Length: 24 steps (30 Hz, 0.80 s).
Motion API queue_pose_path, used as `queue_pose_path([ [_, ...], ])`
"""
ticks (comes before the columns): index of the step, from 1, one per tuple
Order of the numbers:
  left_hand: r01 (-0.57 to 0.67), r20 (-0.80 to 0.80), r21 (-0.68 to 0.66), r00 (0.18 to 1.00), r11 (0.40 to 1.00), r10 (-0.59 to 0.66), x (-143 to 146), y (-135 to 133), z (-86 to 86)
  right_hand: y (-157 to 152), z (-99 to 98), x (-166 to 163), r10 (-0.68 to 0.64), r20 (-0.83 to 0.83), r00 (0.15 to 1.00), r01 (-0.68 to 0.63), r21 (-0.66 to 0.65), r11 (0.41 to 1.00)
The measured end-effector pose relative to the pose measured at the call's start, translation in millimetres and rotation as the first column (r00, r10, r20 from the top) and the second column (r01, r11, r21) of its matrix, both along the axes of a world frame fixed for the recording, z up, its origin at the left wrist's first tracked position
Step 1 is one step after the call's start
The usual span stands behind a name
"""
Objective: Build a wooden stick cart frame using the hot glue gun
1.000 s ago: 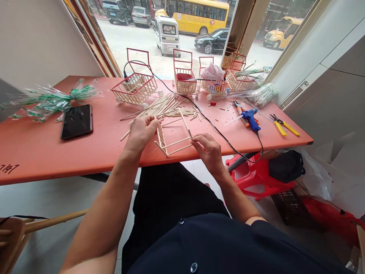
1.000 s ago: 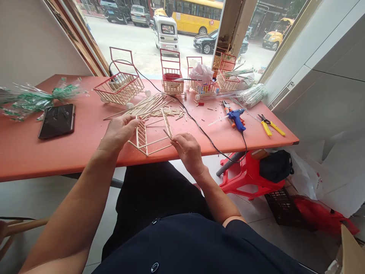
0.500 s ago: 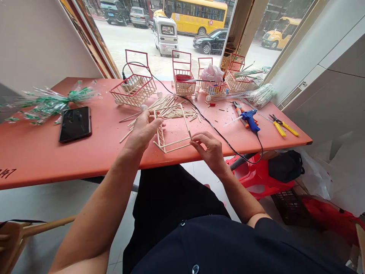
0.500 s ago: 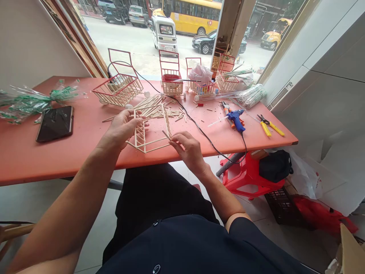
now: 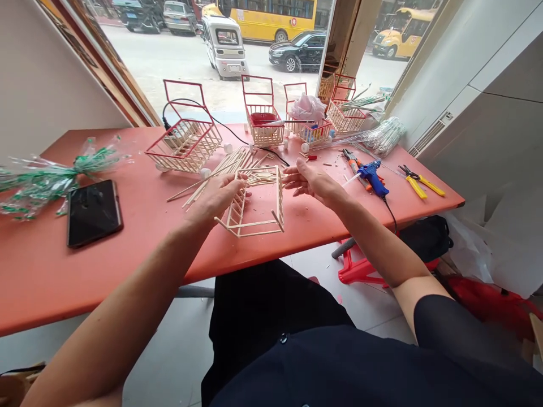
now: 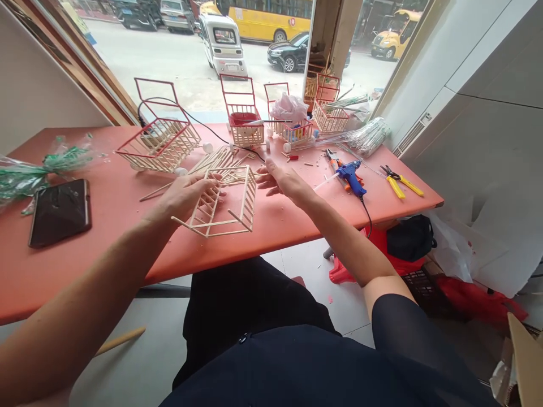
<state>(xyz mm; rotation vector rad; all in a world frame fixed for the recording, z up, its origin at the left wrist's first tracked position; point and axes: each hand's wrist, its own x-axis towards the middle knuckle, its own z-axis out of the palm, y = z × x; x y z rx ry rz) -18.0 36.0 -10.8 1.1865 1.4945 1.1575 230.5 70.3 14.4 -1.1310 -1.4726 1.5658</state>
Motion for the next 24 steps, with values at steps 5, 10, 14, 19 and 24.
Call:
queue_pose_path([
  [5, 0.038, 0.009, -0.080, 0.999, 0.996, -0.037, -7, 4, 10.6, 30, -1.1, -22, -0.050, 0.137, 0.989, 0.048, 0.021, 0.999],
  [10, 0.116, 0.031, -0.138, 0.993, 0.984, -0.113, -16, 2, 19.4, 34, -12.6, -29, -0.030, 0.116, 0.993, 0.028, 0.020, 0.999],
  [14, 0.122, 0.060, -0.111, 0.991, 0.986, -0.116, -19, -3, 14.5, 34, -18.5, -38, 0.073, 0.126, 0.989, -0.075, 0.008, 0.997],
  [19, 0.109, 0.069, -0.081, 0.992, 0.991, -0.103, -21, -17, 15.2, 26, -15.5, -61, 0.375, 0.084, 0.923, -0.383, 0.142, 0.913],
  [24, 0.157, 0.210, -0.049, 0.967, 0.986, -0.143, -21, -23, 17.2, 14, -14.8, -72, 0.368, 0.110, 0.923, -0.383, 0.211, 0.899],
])
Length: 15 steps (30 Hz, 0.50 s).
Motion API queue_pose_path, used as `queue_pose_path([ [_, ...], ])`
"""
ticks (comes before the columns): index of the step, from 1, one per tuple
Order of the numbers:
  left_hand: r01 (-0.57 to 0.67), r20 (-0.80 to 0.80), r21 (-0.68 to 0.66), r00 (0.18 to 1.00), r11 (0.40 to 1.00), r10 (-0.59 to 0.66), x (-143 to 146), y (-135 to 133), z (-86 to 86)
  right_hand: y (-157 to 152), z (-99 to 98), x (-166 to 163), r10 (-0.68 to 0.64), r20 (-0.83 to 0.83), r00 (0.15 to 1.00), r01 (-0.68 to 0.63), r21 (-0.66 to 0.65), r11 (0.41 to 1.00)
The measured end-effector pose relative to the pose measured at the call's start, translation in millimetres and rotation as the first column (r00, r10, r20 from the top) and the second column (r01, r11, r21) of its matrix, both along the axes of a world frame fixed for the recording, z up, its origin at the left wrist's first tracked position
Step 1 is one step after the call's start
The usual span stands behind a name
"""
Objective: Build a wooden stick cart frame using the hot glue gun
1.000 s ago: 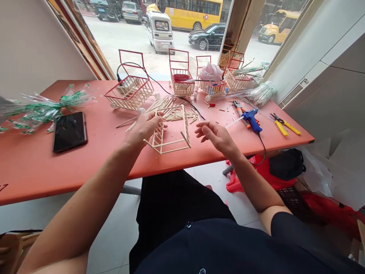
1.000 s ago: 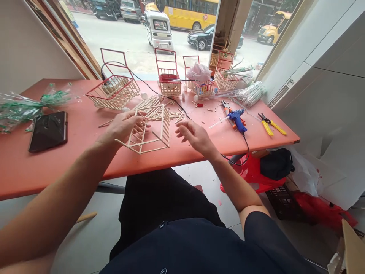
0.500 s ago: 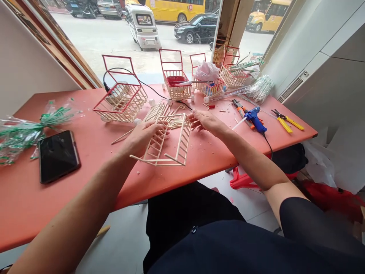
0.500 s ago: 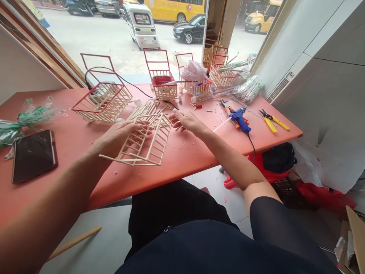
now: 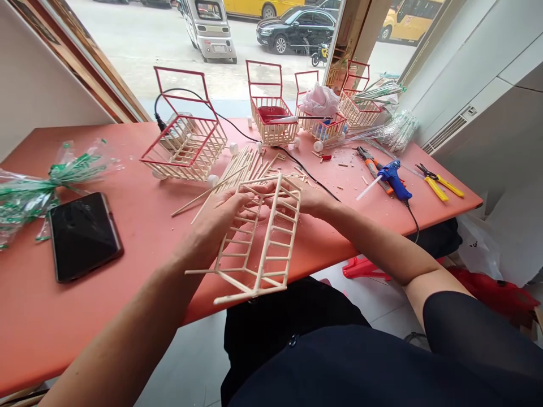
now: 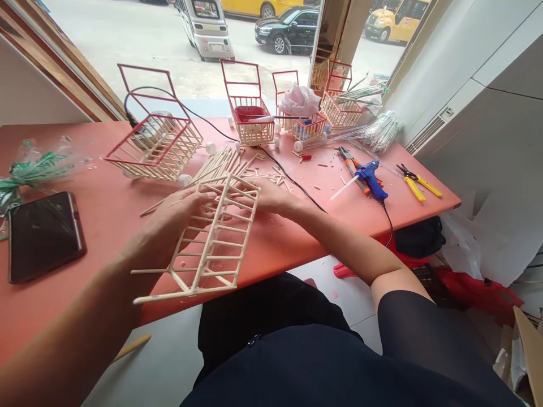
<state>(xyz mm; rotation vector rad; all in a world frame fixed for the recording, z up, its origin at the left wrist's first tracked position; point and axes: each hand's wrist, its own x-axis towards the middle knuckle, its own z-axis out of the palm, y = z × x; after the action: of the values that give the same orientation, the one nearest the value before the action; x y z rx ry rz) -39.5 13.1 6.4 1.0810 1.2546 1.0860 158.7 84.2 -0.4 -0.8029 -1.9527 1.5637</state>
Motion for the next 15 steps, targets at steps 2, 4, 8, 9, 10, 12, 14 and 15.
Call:
queue_pose_path([
  [2, -0.015, 0.018, -0.018, 1.000, 1.000, 0.015, 0, 1, -1.8, -3, -0.9, -1, -0.022, 0.011, 1.000, 0.022, 0.025, 0.999],
  [4, -0.018, 0.024, -0.030, 1.000, 0.999, 0.019, 0, 1, -2.3, -6, -2.2, -2, -0.043, 0.017, 0.999, 0.042, 0.075, 0.996],
  [8, -0.038, -0.028, -0.063, 0.999, 0.997, 0.036, 1, -5, 6.8, -6, -5.7, -5, -0.051, 0.021, 0.998, 0.046, 0.173, 0.984],
  [9, -0.035, -0.058, -0.079, 0.998, 0.996, 0.030, 1, -7, 10.7, -5, -6.2, -4, -0.049, 0.042, 0.998, 0.040, 0.199, 0.979],
  [10, -0.031, -0.083, -0.097, 0.996, 0.995, 0.023, 1, -10, 14.7, -3, -6.1, -3, -0.060, 0.077, 0.995, 0.040, 0.237, 0.971],
  [12, -0.014, -0.096, -0.105, 0.995, 0.994, 0.004, 0, -13, 21.3, 2, -3.6, 3, -0.152, 0.172, 0.973, 0.081, 0.362, 0.929],
  [14, -0.038, -0.137, -0.091, 0.990, 0.995, 0.025, -1, -13, 24.7, 8, 2.6, 15, -0.340, 0.264, 0.903, 0.168, 0.511, 0.843],
  [15, -0.064, -0.181, -0.079, 0.982, 0.995, 0.049, -2, -12, 24.9, 11, 6.9, 22, -0.453, 0.294, 0.842, 0.219, 0.580, 0.784],
])
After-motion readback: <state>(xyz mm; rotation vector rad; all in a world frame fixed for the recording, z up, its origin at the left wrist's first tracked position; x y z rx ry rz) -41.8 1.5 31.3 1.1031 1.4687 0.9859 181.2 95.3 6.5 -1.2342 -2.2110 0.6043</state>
